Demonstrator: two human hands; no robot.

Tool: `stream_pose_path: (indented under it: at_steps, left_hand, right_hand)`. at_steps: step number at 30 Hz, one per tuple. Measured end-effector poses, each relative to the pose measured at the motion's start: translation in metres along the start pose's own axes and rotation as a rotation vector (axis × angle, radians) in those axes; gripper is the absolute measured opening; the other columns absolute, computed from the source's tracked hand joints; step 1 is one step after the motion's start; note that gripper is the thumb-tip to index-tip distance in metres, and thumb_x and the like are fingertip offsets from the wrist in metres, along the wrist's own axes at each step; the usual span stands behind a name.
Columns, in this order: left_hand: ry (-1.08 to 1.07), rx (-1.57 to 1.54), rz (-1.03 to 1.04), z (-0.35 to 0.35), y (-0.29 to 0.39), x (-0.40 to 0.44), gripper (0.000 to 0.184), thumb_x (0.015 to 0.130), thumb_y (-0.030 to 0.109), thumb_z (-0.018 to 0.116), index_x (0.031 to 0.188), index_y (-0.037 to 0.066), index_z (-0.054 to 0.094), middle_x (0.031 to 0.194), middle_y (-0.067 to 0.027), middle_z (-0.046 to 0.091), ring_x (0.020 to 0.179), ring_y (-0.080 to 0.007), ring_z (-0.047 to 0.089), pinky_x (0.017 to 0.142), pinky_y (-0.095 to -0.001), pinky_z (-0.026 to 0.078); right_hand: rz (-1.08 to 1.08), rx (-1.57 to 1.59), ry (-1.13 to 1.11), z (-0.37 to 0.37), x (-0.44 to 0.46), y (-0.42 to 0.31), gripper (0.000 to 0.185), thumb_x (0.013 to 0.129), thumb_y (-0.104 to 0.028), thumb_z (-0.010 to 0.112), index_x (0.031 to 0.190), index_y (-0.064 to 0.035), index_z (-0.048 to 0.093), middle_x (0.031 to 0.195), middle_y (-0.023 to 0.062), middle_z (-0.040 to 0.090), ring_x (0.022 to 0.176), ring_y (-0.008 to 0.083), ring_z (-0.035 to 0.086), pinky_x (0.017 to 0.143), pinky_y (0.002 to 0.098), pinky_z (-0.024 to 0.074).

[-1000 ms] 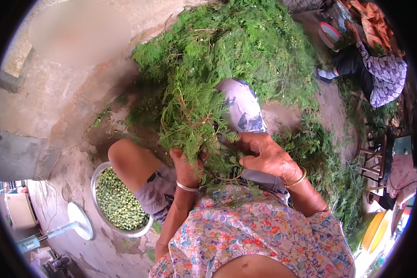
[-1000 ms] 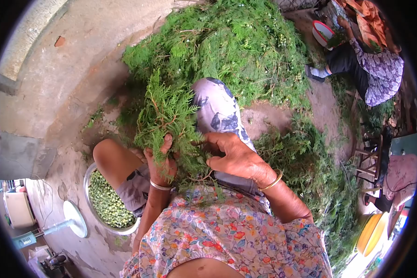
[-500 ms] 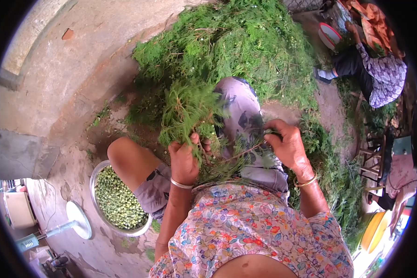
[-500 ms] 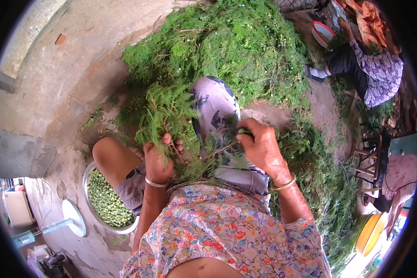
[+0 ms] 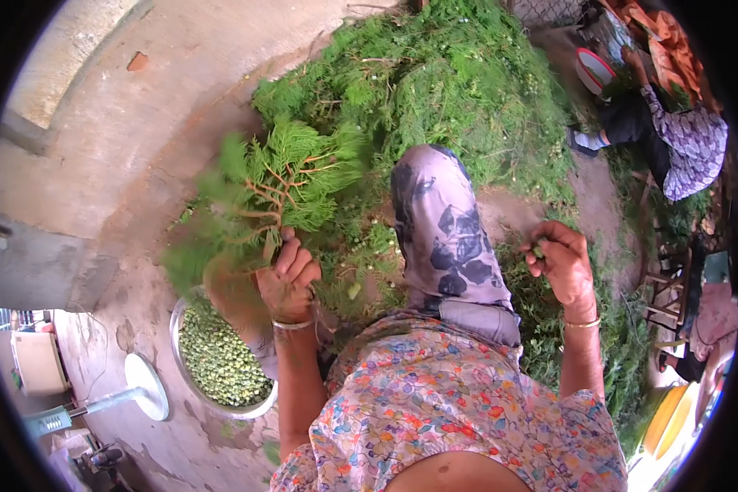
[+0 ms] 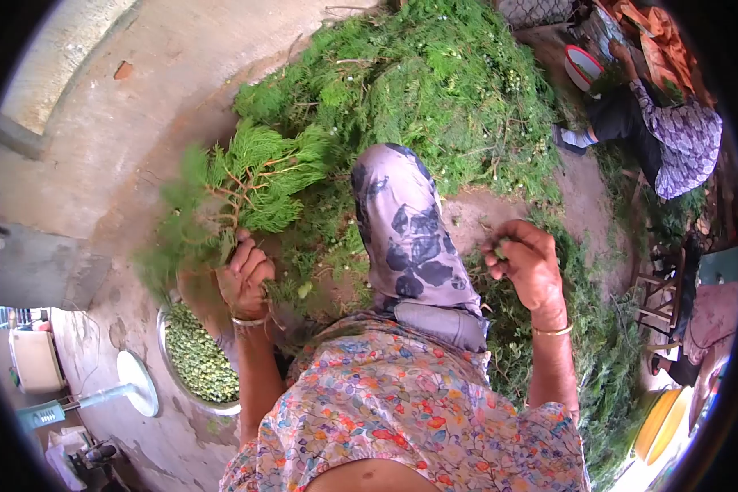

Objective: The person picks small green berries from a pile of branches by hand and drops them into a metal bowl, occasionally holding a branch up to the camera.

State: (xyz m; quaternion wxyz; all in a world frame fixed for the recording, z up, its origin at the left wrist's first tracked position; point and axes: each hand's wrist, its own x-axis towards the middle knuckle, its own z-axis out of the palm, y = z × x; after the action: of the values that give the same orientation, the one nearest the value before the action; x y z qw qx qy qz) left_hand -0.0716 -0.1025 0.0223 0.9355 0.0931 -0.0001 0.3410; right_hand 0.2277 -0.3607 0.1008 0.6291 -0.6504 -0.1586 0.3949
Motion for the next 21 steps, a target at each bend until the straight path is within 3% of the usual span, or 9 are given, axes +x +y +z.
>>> stream_pose_path:
  at_steps: [2, 5, 8, 11, 14, 17, 19, 21]
  left_hand:
    - [-0.136, -0.162, -0.004, 0.004, -0.001, -0.001, 0.029, 0.092, 0.018, 0.046, 0.108, -0.007, 0.044, 0.058, -0.0016, 0.044, 0.047, -0.0077, 0.038, 0.037, -0.0206, 0.027]
    - [-0.156, -0.207, -0.002, 0.009, -0.010, -0.002, 0.024, 0.090, 0.014, 0.046, 0.104, -0.005, 0.044, 0.053, -0.0009, 0.042, 0.041, -0.0074, 0.035, 0.034, -0.0209, 0.025]
    - [-0.164, -0.279, -0.001, 0.020, -0.016, 0.001, 0.017, 0.089, 0.010, 0.047, 0.100, -0.003, 0.044, 0.052, -0.0009, 0.043, 0.038, -0.0065, 0.035, 0.031, -0.0209, 0.023]
    - [-0.191, -0.339, -0.025, 0.026, -0.017, 0.004, 0.015, 0.089, 0.006, 0.047, 0.101, -0.003, 0.044, 0.054, -0.0010, 0.043, 0.039, -0.0068, 0.036, 0.032, -0.0206, 0.024]
    - [-0.215, -0.293, -0.001, 0.029, -0.022, 0.010, 0.025, 0.091, 0.016, 0.048, 0.105, -0.004, 0.045, 0.057, -0.0007, 0.045, 0.043, -0.0061, 0.037, 0.034, -0.0194, 0.026]
    - [-0.221, -0.278, -0.046, 0.031, -0.024, 0.013, 0.022, 0.092, 0.014, 0.047, 0.105, -0.004, 0.046, 0.059, -0.0014, 0.046, 0.045, -0.0064, 0.038, 0.036, -0.0201, 0.026]
    - [-0.214, -0.275, -0.042, 0.032, -0.026, 0.012, 0.023, 0.091, 0.014, 0.048, 0.105, -0.004, 0.046, 0.059, -0.0016, 0.046, 0.046, -0.0065, 0.038, 0.036, -0.0201, 0.027]
    - [-0.210, -0.271, -0.040, 0.035, -0.026, 0.012, 0.023, 0.091, 0.014, 0.048, 0.105, -0.004, 0.045, 0.060, -0.0018, 0.046, 0.046, -0.0066, 0.038, 0.037, -0.0201, 0.027]
  right_hand:
    - [0.007, 0.090, 0.017, 0.007, 0.000, 0.002, 0.015, 0.077, -0.004, 0.045, 0.085, 0.0039, 0.055, 0.084, 0.0162, 0.062, 0.062, 0.0150, 0.054, 0.049, 0.0237, 0.0440]
    - [0.077, 0.188, -0.066, 0.022, 0.003, 0.006, 0.013, 0.085, -0.008, 0.050, 0.077, 0.0005, 0.053, 0.080, 0.0154, 0.062, 0.060, 0.0131, 0.051, 0.044, 0.0206, 0.0391]
    - [0.051, 0.139, -0.175, 0.043, 0.004, 0.007, 0.019, 0.091, -0.013, 0.051, 0.078, 0.0008, 0.056, 0.076, 0.0124, 0.062, 0.058, 0.0096, 0.049, 0.043, 0.0184, 0.0341]
    - [0.050, 0.147, -0.248, 0.072, 0.003, 0.003, 0.014, 0.089, -0.010, 0.056, 0.085, 0.0025, 0.060, 0.073, 0.0097, 0.062, 0.055, 0.0071, 0.047, 0.042, 0.0176, 0.0332]
    - [-0.035, 0.027, -0.417, 0.100, 0.002, 0.008, 0.015, 0.085, -0.008, 0.061, 0.094, 0.0042, 0.063, 0.071, 0.0064, 0.062, 0.053, 0.0053, 0.049, 0.043, 0.0169, 0.0374]
    - [0.026, -0.212, -0.530, 0.126, -0.001, 0.007, 0.027, 0.080, -0.017, 0.068, 0.096, 0.0047, 0.063, 0.074, 0.0081, 0.063, 0.058, 0.0102, 0.054, 0.049, 0.0223, 0.0446]
    - [-0.164, -0.455, -0.661, 0.144, -0.001, 0.012, 0.041, 0.074, -0.026, 0.073, 0.097, 0.0056, 0.062, 0.076, 0.0109, 0.063, 0.065, 0.0177, 0.058, 0.059, 0.0297, 0.0490]
    - [-0.194, -0.489, -0.674, 0.159, -0.005, 0.024, 0.044, 0.073, -0.028, 0.073, 0.098, 0.0063, 0.061, 0.077, 0.0129, 0.063, 0.069, 0.0207, 0.059, 0.062, 0.0320, 0.0489]
